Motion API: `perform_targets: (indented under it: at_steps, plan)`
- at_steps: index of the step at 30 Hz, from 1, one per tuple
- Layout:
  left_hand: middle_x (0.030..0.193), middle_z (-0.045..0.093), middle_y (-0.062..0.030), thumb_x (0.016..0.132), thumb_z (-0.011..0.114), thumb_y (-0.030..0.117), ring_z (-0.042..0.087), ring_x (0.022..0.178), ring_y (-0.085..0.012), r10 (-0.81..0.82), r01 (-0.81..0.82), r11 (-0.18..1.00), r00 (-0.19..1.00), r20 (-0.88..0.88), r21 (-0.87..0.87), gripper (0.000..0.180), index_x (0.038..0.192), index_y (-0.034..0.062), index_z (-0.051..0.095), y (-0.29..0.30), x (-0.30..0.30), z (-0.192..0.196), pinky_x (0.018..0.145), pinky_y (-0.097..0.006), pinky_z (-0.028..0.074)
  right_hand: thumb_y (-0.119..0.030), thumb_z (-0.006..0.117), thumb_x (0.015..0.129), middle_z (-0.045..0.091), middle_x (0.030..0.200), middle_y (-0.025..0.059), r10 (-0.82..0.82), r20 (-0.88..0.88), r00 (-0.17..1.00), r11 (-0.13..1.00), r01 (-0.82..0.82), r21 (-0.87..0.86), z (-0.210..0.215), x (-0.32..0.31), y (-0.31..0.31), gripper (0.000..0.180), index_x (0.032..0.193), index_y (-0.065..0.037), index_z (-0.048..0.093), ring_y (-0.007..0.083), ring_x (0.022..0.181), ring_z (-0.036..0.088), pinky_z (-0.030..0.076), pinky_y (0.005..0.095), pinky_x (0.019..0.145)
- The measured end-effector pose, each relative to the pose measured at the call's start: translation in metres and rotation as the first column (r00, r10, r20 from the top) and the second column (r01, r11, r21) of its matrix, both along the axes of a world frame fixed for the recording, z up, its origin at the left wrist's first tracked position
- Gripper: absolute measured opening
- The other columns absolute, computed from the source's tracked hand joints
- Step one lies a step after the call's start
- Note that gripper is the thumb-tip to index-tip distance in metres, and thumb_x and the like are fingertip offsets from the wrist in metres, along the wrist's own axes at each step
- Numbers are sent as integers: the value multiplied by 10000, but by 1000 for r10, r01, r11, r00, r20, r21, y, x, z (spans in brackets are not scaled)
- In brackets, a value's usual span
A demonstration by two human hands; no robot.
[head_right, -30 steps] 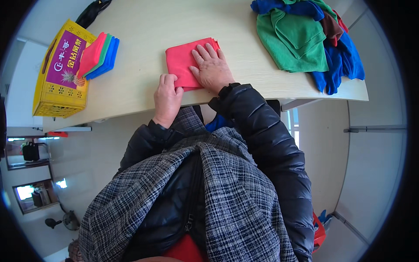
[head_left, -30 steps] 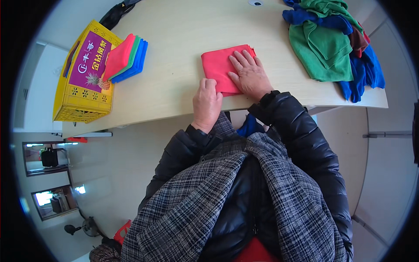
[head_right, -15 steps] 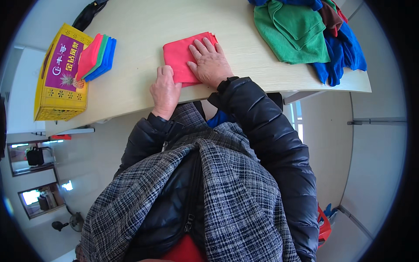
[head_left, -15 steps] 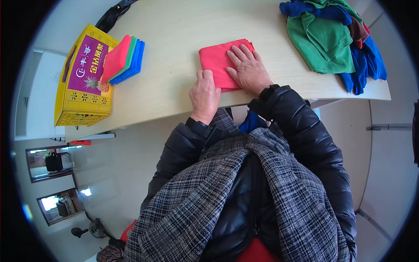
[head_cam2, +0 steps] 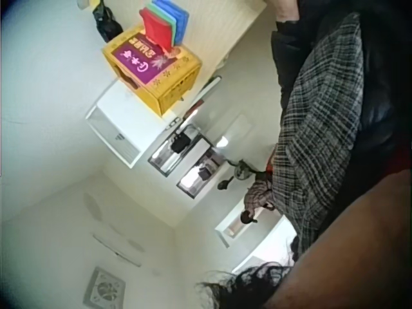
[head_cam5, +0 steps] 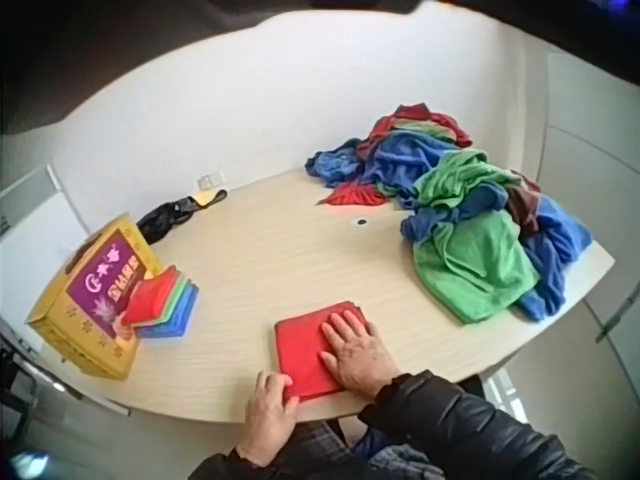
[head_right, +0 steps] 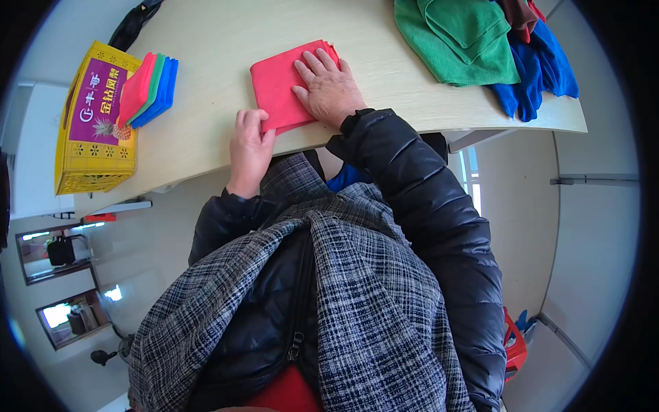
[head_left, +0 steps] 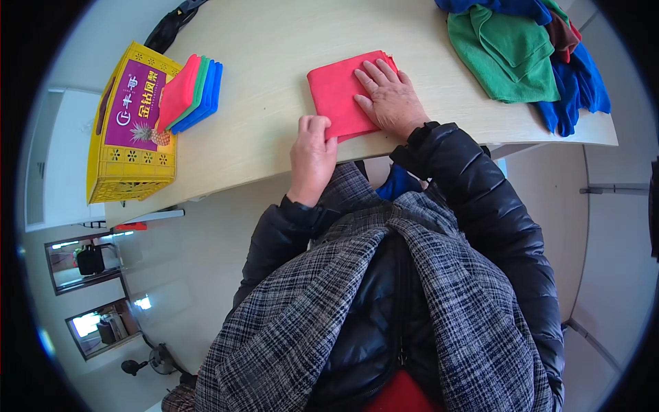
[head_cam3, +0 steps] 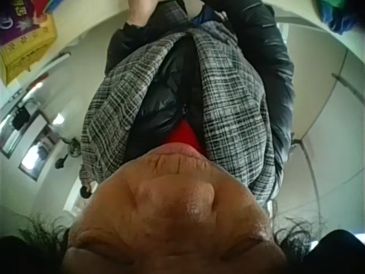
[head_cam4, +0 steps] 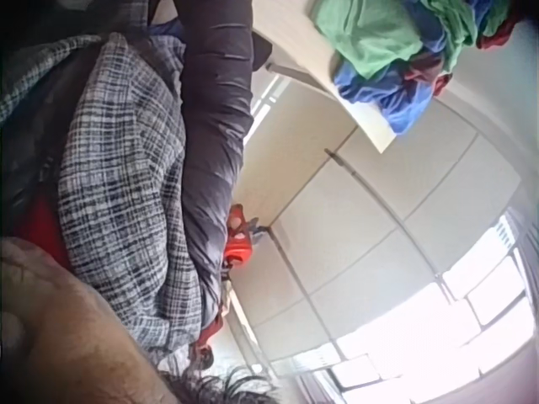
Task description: Folding pink and green cloths neatly on a table
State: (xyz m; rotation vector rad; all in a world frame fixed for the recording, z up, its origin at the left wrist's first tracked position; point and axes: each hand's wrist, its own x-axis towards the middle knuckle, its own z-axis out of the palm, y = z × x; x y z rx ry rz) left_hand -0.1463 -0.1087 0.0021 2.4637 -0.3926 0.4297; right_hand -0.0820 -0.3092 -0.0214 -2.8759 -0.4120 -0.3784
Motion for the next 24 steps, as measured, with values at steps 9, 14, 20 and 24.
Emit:
perform_targets:
  at_steps: [9,14,20,24]
  plan:
    - [901,631,-137,843,735,32,640,673,-280,45,-67,978,992,-114,-198,190,966,30,590,15,-19,-6,623,-389,520,-465,411,1050,389,1601,87,-4,20,1000,1000,4,-15,0,0,-1,586,1539,-141,422,281,1504,297,261,476,1207]
    - [802,612,-60,894,726,27,568,640,-116,37,-44,985,998,-45,-166,157,949,9,580,8,-8,-14,604,-284,485,-466,408,1052,390,1600,90,6,18,1000,1000,-5,-25,-1,0,2,586,1538,-140,423,283,1503,299,261,472,1208]
    - [803,643,-119,848,745,55,636,678,-254,51,-84,968,989,-142,-235,195,938,30,574,1,2,-12,622,-369,513,-467,411,1051,388,1600,95,2,26,1000,1000,-1,-31,-1,0,1,588,1537,-135,424,285,1502,302,265,473,1207]
    - [775,644,-130,817,736,65,647,650,-307,129,-128,989,992,9,-69,201,927,61,568,-6,9,-18,609,-400,515,-467,414,1050,390,1599,97,-4,22,1000,1000,4,-27,0,0,1,589,1535,-133,426,287,1501,304,269,475,1205]
